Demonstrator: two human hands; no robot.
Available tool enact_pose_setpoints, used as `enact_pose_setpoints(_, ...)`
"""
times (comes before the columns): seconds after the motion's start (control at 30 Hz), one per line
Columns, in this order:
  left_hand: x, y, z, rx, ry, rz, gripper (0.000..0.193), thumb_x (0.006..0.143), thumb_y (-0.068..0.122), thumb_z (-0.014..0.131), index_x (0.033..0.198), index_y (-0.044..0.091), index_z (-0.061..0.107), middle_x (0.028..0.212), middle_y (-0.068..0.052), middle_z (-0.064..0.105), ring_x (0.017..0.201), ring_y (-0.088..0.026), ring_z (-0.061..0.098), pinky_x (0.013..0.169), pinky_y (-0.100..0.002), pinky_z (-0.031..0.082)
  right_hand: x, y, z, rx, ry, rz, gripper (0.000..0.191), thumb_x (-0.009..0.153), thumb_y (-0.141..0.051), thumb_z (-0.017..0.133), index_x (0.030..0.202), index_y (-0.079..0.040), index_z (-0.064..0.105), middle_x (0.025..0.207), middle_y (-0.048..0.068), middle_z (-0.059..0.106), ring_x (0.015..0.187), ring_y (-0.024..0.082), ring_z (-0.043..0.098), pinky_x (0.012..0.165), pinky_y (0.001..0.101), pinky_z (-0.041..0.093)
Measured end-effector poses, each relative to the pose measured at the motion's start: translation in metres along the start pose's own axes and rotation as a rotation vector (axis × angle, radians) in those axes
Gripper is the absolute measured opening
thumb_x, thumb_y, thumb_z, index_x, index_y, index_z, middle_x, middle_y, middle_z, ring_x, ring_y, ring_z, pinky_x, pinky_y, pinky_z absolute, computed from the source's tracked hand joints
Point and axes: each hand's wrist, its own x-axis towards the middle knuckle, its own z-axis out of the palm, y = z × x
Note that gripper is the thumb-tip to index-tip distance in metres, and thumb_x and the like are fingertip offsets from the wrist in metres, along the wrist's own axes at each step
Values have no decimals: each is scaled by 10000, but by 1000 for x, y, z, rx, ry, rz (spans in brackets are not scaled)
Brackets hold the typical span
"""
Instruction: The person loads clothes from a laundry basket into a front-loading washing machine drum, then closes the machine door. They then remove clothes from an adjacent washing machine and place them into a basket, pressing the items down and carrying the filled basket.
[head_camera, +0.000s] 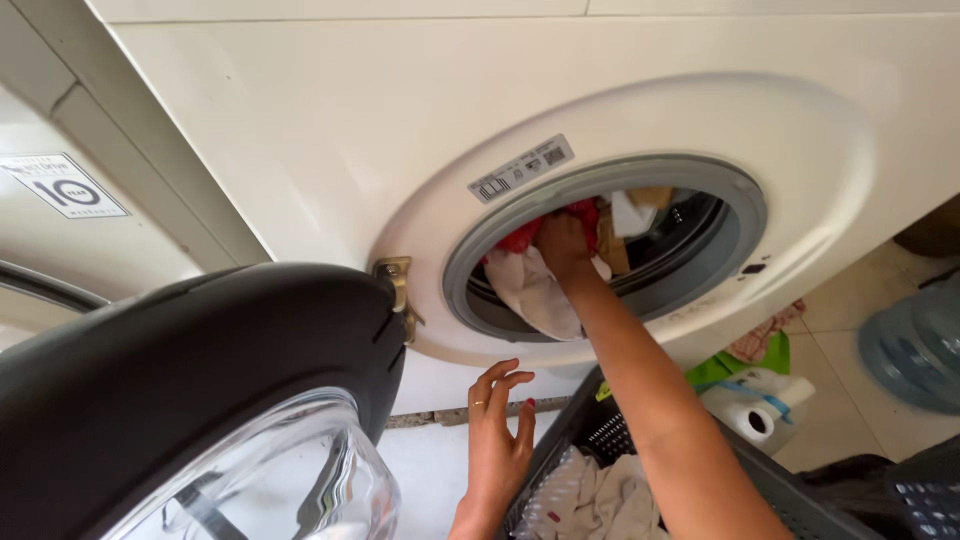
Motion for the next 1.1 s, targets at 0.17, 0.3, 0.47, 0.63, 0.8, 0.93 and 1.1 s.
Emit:
enact_pose_setpoints(0.17,1,0,-7,-1,0,-26,357,849,-38,643,1197,40,630,1377,-137,564,1275,-364,521,1050,-439,433,-13,-7,-43,-34,-150,-32,537,786,-212,784,1296,-192,618,1557,180,450,1243,401,535,874,547,504)
enact_pose_setpoints(0.3,2,4,-3,-46,11,1,360,845,-59,627,1192,38,641,1371,-141,571,1295,-368,522,1066,-444,424,-78,-40,-102,-172,-373,-108,594,788,-212,802,1339,-175,585,1569,209,447,1202,407,571,830,546,512)
enact_pose_setpoints(0.47,-7,3,6,-53,-18,11,355,843,-47,641,1187,41,642,1381,-143,564,1279,-369,523,1061,-438,427,-134,-52,-110,50,-403,-176,425,770,-175,773,1176,-138,655,1252,156,614,1016,342,679,795,460,554)
enact_pose_setpoints(0.63,-12,3,1,-42,-30,-11,338,835,-45,651,1157,52,673,1379,-136,558,1290,-366,504,1063,-445,420,-101,-6,-86,493,-584,83,150,782,-83,669,920,-59,725,823,92,804,746,263,822,696,366,612)
enact_pose_setpoints(0.8,-5,3,-1,-70,-32,-95,307,854,-39,628,1137,68,679,1399,-113,555,1310,-349,498,1052,-440,434,-73,9,-34,263,-114,131,140,837,-92,708,934,8,717,814,237,708,760,339,741,701,424,584)
enact_pose_setpoints(0.93,-5,-1,6,-39,-26,-90,304,849,-33,643,1133,67,682,1401,-122,543,1322,-363,478,1058,-450,422,-69,2,-3,135,5,-6,139,775,-73,699,862,34,717,890,280,710,898,453,675,805,518,536)
enact_pose_setpoints(1.1,-16,0,15,-30,-49,-64,316,843,-30,658,1142,68,680,1391,-139,547,1315,-374,494,1073,-450,418,-87,-6,-45,410,-270,-121,291,918,-122,682,1174,14,655,1146,215,698,1084,432,664,882,481,502)
